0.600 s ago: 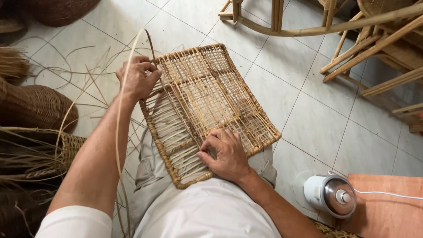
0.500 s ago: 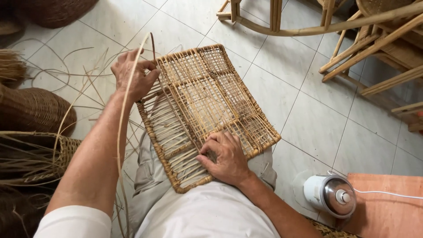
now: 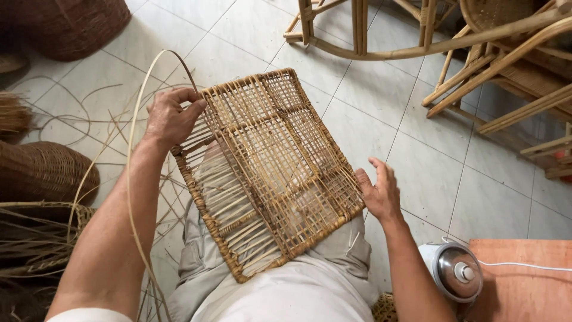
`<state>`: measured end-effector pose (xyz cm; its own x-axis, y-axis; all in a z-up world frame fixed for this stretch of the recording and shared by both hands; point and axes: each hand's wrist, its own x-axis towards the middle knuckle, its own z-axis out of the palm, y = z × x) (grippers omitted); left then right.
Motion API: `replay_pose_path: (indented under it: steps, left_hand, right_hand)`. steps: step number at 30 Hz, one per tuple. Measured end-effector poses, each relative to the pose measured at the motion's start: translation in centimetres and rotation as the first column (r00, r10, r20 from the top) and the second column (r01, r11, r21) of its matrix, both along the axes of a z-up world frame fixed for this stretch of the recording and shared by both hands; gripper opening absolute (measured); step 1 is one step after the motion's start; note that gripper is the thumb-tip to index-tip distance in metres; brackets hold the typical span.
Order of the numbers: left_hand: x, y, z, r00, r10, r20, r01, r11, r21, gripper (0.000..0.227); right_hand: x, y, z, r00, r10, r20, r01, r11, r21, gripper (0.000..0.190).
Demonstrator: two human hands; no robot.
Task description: The person weaves a rectangular rattan structure by hand, threading thin strips through the lattice frame and pulling them tight.
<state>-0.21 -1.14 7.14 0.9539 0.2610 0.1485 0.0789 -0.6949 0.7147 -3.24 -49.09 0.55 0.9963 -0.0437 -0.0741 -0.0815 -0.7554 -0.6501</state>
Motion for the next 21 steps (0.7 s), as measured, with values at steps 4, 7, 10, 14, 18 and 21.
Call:
replay_pose_path:
  steps: [4, 7, 10, 14, 18, 21]
  left_hand:
    - [0.4, -0.5, 1.8, 0.996, -0.016, 0.089, 0.009, 0.996, 0.086, 0.011]
    - [0.9, -1.2, 4.5, 0.91, -0.133, 0.393, 0.026, 0.964, 0.264, 0.011]
    - [1.6, -1.7, 9.8, 0.869, -0.219, 0.445, 0.048, 0.93, 0.364, 0.01]
    - [-0.9, -3.8, 15.2, 0.643, -0.446, 0.623, -0.013, 0.807, 0.591, 0.008]
    - [-2.9, -5.5, 17.1, 0.549, -0.508, 0.664, 0.024, 0.803, 0.595, 0.021]
    - [-4.5, -6.3, 18.4, 0.544, -0.556, 0.629, 0.081, 0.781, 0.62, 0.021]
  right_hand:
    - [-1.1, 3.7, 2.1, 0.954, 0.008, -0.299, 0.111, 0.919, 0.378, 0.091]
    - [0.0, 2.6, -0.4, 0.983, -0.006, -0.184, 0.093, 0.879, 0.468, 0.067]
    - [1.0, 1.3, -0.8, 0.974, -0.064, -0.219, 0.203, 0.677, 0.707, 0.047]
    - [-0.3, 1.0, -3.9, 0.99, -0.133, -0.056, 0.126, 0.615, 0.778, 0.036]
    - [-2.4, 2.7, -3.3, 0.977, -0.188, 0.098, 0.041, 0.62, 0.784, 0.029]
    - [-2.2, 2.6, -4.2, 0.96, -0.226, 0.166, -0.013, 0.557, 0.83, 0.023]
